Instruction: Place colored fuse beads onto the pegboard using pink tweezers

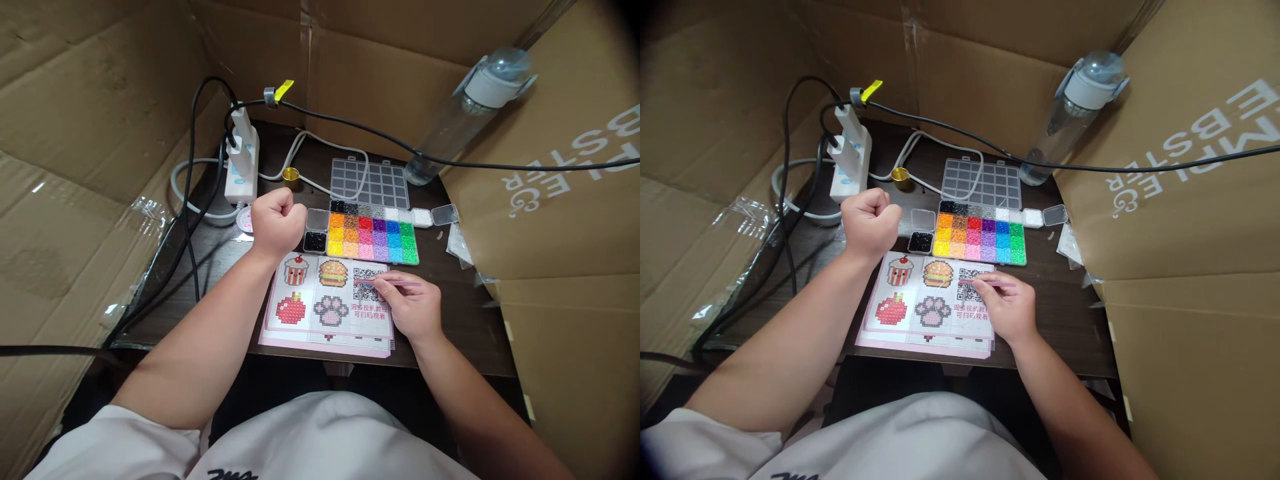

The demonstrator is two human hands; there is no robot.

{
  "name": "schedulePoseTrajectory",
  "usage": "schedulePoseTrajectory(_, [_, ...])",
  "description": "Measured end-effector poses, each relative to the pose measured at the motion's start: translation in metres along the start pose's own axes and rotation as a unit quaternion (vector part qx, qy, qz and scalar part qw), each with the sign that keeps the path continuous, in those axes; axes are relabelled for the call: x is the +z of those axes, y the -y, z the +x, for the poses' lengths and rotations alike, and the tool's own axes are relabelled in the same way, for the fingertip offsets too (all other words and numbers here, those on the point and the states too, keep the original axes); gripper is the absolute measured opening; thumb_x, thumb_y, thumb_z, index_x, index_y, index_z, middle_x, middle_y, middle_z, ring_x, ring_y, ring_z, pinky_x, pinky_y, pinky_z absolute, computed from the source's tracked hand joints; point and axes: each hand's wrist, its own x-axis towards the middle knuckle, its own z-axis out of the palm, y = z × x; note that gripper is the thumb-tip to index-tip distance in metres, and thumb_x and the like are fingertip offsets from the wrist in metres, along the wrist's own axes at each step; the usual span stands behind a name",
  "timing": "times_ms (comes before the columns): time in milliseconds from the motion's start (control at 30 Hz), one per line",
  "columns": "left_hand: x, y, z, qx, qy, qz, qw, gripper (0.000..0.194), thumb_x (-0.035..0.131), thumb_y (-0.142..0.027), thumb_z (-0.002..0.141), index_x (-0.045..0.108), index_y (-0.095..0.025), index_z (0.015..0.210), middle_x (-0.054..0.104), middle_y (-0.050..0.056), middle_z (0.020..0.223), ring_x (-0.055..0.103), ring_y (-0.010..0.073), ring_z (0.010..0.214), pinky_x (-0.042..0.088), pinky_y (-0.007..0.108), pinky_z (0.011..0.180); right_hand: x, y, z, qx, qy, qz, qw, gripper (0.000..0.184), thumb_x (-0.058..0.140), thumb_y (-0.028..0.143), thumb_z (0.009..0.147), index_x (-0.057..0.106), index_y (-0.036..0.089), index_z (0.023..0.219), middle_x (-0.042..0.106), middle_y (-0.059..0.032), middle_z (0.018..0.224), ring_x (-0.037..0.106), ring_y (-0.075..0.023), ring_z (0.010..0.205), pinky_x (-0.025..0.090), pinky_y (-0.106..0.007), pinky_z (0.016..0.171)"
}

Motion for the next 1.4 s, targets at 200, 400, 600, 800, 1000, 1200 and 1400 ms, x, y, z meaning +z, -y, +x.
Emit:
schedulePoseTrajectory(200, [-0.003, -0.006, -0.005, 0.008, 0.044, -0.034, 0.998, 0.037, 0.049, -0.004, 0.055, 0.015, -0.018, 0.051, 0.016, -0.005, 0.049, 0.015, 0.0063, 0.049, 0.010, 0.030, 0.049, 0.000, 0.000, -0.001, 0.005, 0.001, -0.001, 1.000, 0.012, 0.069, 0.027, 0.081, 0.078, 0.019, 0.079, 0.074, -0.0048, 0.073, 0.068, -0.0173, 0.066, 0.057, -0.029, 0.062])
schedulePoseTrajectory(400, [-0.013, -0.041, -0.009, -0.053, 0.397, -0.051, 0.915, 0.030, 0.059, -0.017, 0.067, 0.037, -0.017, 0.046, 0.032, -0.006, 0.044, 0.028, 0.0055, 0.044, 0.021, 0.024, 0.043, -0.001, 0.000, 0.000, -0.012, -0.005, -0.008, 1.000, 0.012, 0.070, 0.027, 0.080, 0.078, 0.019, 0.079, 0.074, -0.0050, 0.072, 0.067, -0.0172, 0.064, 0.057, -0.030, 0.061])
schedulePoseTrajectory(600, [-0.015, -0.043, -0.009, -0.107, 0.568, -0.052, 0.814, 0.016, 0.058, -0.024, 0.076, 0.072, -0.017, 0.078, 0.065, 0.001, 0.063, 0.051, 0.0089, 0.053, 0.037, 0.021, 0.049, -0.002, -0.002, 0.000, -0.023, 0.002, -0.027, 0.999, 0.010, 0.070, 0.025, 0.081, 0.078, 0.021, 0.079, 0.074, -0.0044, 0.073, 0.068, -0.0169, 0.065, 0.057, -0.029, 0.062])
schedulePoseTrajectory(800, [-0.013, -0.037, -0.009, -0.090, 0.567, -0.009, 0.819, 0.017, 0.058, -0.021, 0.074, 0.075, -0.017, 0.077, 0.068, 0.001, 0.062, 0.054, 0.0100, 0.052, 0.035, 0.021, 0.048, -0.002, -0.004, 0.000, -0.029, 0.008, -0.033, 0.999, 0.011, 0.069, 0.026, 0.083, 0.078, 0.022, 0.080, 0.075, -0.0044, 0.075, 0.068, -0.0166, 0.064, 0.057, -0.029, 0.060])
schedulePoseTrajectory(1000, [-0.011, -0.037, -0.009, -0.078, 0.557, -0.002, 0.827, 0.015, 0.058, -0.019, 0.072, 0.074, -0.018, 0.073, 0.065, 0.000, 0.059, 0.051, 0.0088, 0.049, 0.034, 0.021, 0.047, -0.003, -0.004, 0.000, -0.035, 0.011, -0.039, 0.999, 0.010, 0.069, 0.026, 0.083, 0.078, 0.022, 0.080, 0.075, -0.0044, 0.076, 0.067, -0.0165, 0.062, 0.058, -0.029, 0.059])
schedulePoseTrajectory(1200, [-0.013, -0.037, -0.008, -0.076, 0.530, -0.009, 0.844, 0.013, 0.058, -0.018, 0.070, 0.071, -0.017, 0.069, 0.060, -0.002, 0.053, 0.048, 0.0077, 0.047, 0.034, 0.021, 0.046, -0.003, -0.004, -0.001, -0.025, -0.008, -0.021, 0.999, 0.008, 0.071, 0.023, 0.081, 0.078, 0.021, 0.080, 0.074, -0.0038, 0.072, 0.067, -0.0164, 0.063, 0.057, -0.028, 0.059])
schedulePoseTrajectory(1400, [-0.013, -0.035, -0.009, -0.071, 0.502, -0.009, 0.862, 0.012, 0.055, -0.016, 0.069, 0.066, -0.017, 0.063, 0.051, -0.005, 0.047, 0.041, 0.0060, 0.043, 0.030, 0.022, 0.044, -0.001, -0.005, -0.002, -0.030, 0.002, -0.018, 0.999, 0.008, 0.070, 0.023, 0.082, 0.078, 0.022, 0.081, 0.074, -0.0035, 0.074, 0.067, -0.0162, 0.065, 0.057, -0.028, 0.061])
